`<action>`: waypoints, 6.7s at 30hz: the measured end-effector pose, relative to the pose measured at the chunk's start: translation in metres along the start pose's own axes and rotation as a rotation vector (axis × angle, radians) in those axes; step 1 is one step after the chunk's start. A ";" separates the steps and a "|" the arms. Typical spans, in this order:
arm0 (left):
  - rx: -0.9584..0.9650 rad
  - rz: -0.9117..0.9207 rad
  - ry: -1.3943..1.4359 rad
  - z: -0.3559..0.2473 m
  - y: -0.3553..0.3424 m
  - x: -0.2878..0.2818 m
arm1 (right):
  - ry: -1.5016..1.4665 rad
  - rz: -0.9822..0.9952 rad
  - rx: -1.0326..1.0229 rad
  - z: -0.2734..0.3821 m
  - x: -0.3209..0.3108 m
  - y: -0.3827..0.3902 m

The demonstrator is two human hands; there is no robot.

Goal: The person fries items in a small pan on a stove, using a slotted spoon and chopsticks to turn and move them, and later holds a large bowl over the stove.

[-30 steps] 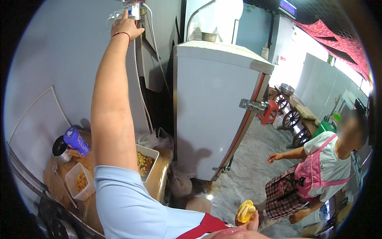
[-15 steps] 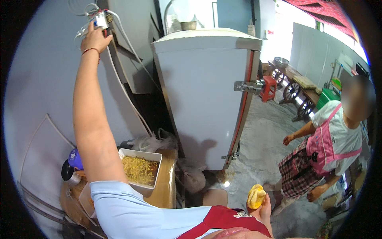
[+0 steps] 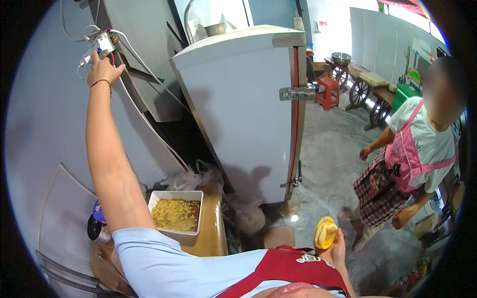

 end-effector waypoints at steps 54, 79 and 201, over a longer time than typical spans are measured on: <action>0.067 0.547 0.582 0.058 0.792 -0.465 | 0.747 0.417 1.156 -0.104 -0.134 0.361; -0.672 0.380 0.205 0.399 0.959 -0.699 | 1.033 0.647 1.892 -0.351 -0.207 0.750; -0.489 0.934 -0.151 0.915 1.102 -0.639 | 1.426 1.215 0.490 -0.585 -0.167 0.864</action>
Point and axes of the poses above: each hand's wrist, its own y-axis away from the middle knuckle, its own x-axis out of the palm, z = x × y, the point moved 4 cm from there along -y, towards the middle knuckle, and after that the axes turned 6 degrees about -z, right-handed, at the moved point
